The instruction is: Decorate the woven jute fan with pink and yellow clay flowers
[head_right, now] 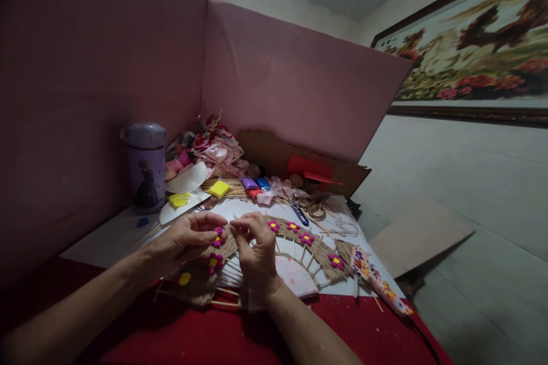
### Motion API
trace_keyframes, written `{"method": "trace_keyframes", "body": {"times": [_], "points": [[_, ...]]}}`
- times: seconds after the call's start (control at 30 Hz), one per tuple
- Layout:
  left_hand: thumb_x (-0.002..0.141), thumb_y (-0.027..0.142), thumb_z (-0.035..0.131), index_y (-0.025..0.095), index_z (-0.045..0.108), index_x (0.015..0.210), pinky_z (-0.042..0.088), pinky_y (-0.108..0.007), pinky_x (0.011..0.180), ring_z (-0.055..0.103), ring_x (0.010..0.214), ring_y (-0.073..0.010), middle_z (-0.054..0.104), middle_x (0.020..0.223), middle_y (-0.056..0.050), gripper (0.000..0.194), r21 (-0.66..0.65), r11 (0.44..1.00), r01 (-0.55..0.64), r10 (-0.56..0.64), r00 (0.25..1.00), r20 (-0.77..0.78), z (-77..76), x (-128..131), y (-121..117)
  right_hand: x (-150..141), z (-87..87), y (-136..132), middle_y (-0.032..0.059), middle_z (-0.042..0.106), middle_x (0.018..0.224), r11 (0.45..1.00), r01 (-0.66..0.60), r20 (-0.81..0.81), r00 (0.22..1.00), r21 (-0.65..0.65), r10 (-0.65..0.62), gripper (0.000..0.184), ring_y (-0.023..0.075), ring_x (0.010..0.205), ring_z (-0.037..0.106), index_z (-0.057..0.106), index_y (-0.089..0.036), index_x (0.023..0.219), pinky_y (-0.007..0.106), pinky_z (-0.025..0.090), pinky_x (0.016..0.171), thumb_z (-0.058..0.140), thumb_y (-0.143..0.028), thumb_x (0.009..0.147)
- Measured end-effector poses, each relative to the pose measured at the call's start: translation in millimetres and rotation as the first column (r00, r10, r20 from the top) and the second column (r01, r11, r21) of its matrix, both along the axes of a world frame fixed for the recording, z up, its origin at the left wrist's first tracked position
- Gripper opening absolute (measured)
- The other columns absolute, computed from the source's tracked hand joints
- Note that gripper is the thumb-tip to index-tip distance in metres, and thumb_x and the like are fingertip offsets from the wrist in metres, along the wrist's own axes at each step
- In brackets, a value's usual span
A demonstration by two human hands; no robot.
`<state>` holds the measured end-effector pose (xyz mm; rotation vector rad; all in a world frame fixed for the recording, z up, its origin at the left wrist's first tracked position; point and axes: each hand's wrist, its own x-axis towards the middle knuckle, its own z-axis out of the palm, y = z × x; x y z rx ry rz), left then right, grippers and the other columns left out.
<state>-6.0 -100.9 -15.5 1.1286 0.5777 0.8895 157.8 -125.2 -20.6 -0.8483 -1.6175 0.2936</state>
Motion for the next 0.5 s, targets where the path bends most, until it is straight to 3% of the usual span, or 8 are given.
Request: {"method": "trace_keyframes", "body": {"times": [0.1, 0.23, 0.37, 0.43, 0.5], "points": [[0.061, 0.028, 0.075, 0.015, 0.058, 0.079, 0.012, -0.015, 0.029, 0.022, 0.029, 0.0011, 0.049, 0.048, 0.007, 0.028, 0.021, 0.999, -0.043, 0.043, 0.999, -0.003, -2.4, 0.1, 0.9, -0.2, -0.1, -0.8, 0.0023, 0.055, 0.081, 1.000, -0.013, 0.020, 1.000, -0.016, 0.014, 0.010, 0.0148, 0.077, 0.053, 0.064, -0.021, 0.083, 0.026, 0.042, 0.064, 0.056, -0.015, 0.081], [0.073, 0.049, 0.059, 0.012, 0.059, 0.071, 0.009, -0.015, 0.028, 0.018, 0.028, 0.0012, 0.046, 0.046, 0.006, 0.037, 0.014, 0.999, -0.034, 0.034, 0.999, -0.002, -0.4, 1.1, -0.2, -0.4, -0.2, -2.5, 0.0025, 0.055, 0.079, 1.000, -0.030, 0.050, 0.998, -0.002, 0.030, 0.010, 0.0151, 0.076, 0.053, 0.065, -0.021, 0.082, 0.027, 0.043, 0.065, 0.056, -0.016, 0.081], [0.071, 0.035, 0.066, 0.013, 0.061, 0.090, 0.012, -0.015, 0.028, 0.021, 0.029, 0.0025, 0.059, 0.062, 0.001, 0.029, 0.014, 1.000, -0.006, 0.006, 1.000, -0.009, 3.7, 0.4, -1.7, -0.2, -0.4, -3.6, 0.0027, 0.056, 0.078, 0.999, -0.031, 0.061, 0.998, 0.014, 0.031, 0.011, 0.0153, 0.075, 0.053, 0.065, -0.021, 0.082, 0.028, 0.043, 0.064, 0.056, -0.016, 0.081], [0.065, 0.026, 0.072, 0.015, 0.060, 0.088, 0.012, -0.014, 0.028, 0.022, 0.029, 0.0023, 0.057, 0.058, 0.004, 0.028, 0.015, 1.000, -0.025, 0.025, 1.000, -0.011, 2.7, 0.2, -1.2, 0.1, -0.5, -3.7, 0.0030, 0.056, 0.079, 0.999, -0.031, 0.056, 0.998, 0.012, 0.031, 0.011, 0.0155, 0.076, 0.053, 0.065, -0.022, 0.082, 0.028, 0.043, 0.064, 0.055, -0.016, 0.081], [0.064, 0.028, 0.073, 0.015, 0.057, 0.077, 0.011, -0.013, 0.028, 0.020, 0.028, 0.0016, 0.049, 0.046, 0.008, 0.024, 0.017, 0.998, -0.059, 0.059, 0.998, -0.006, 0.4, 0.4, -0.1, 0.3, -0.6, -3.8, 0.0032, 0.055, 0.080, 0.999, -0.033, 0.054, 0.998, 0.005, 0.033, 0.011, 0.0156, 0.076, 0.053, 0.064, -0.022, 0.082, 0.027, 0.043, 0.064, 0.055, -0.017, 0.082]]}}
